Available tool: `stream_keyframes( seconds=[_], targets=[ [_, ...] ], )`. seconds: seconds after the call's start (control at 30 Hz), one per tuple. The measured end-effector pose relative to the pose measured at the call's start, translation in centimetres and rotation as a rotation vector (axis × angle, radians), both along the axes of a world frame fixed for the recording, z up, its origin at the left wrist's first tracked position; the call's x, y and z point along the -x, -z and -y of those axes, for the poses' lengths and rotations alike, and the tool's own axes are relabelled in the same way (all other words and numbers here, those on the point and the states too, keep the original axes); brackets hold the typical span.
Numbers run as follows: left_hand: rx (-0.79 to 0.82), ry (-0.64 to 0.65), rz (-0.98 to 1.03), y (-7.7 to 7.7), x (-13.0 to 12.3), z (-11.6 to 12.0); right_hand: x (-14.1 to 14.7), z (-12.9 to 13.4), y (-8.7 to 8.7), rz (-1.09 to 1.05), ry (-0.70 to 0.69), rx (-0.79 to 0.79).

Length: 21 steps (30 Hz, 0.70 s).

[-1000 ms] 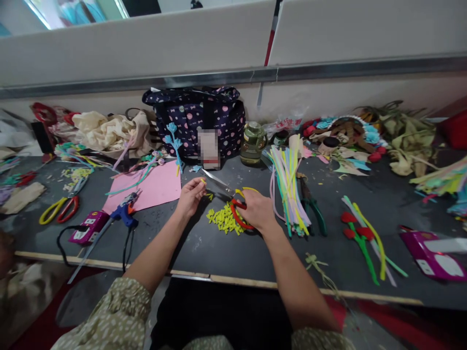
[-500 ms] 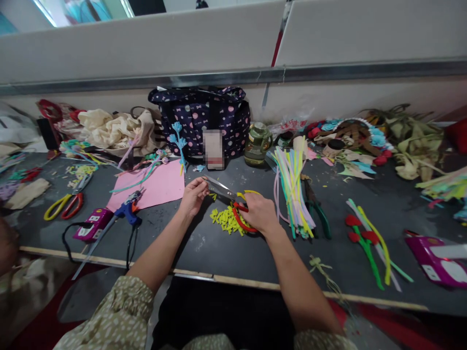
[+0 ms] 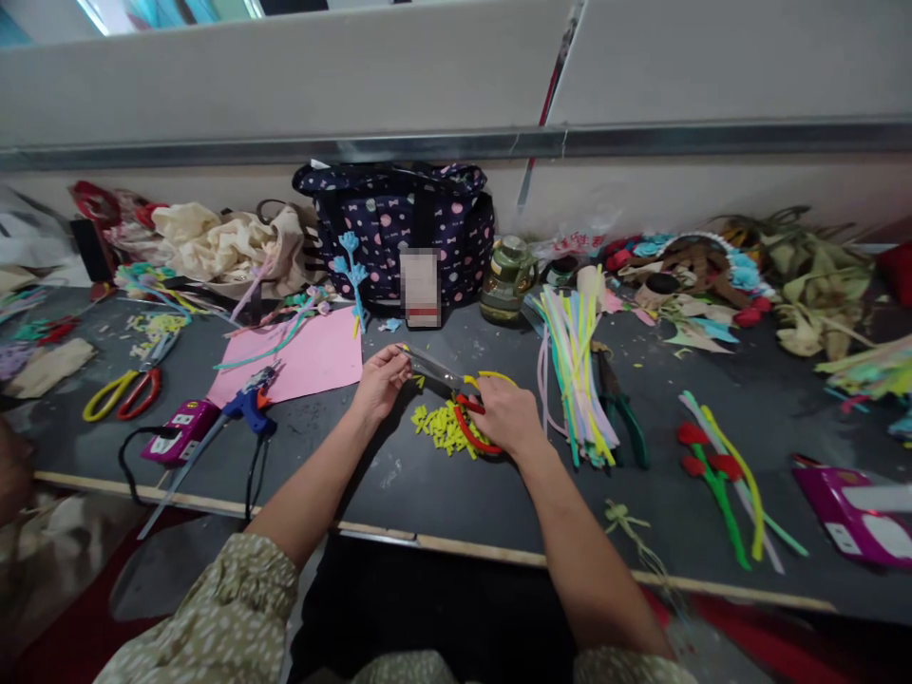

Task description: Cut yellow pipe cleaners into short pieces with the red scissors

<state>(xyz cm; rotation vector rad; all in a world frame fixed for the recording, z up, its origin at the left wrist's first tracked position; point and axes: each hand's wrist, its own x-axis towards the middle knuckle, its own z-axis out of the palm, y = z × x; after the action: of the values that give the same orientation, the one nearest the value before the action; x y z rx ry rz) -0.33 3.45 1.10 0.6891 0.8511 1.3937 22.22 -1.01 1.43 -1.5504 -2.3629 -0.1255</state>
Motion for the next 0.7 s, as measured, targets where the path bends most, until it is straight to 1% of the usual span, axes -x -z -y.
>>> stream_keyframes(
  seconds=[0.3, 0.7],
  targets=[
    [-0.004, 0.003, -0.004, -0.14, 0.04, 0.07, 0.32, 0.08, -0.25, 0.002, -0.002, 0.034],
    [0.002, -0.008, -0.011, 0.06, 0.11, -0.14, 0.52, 0.16, -0.35, 0.006, -0.019, 0.063]
  ],
)
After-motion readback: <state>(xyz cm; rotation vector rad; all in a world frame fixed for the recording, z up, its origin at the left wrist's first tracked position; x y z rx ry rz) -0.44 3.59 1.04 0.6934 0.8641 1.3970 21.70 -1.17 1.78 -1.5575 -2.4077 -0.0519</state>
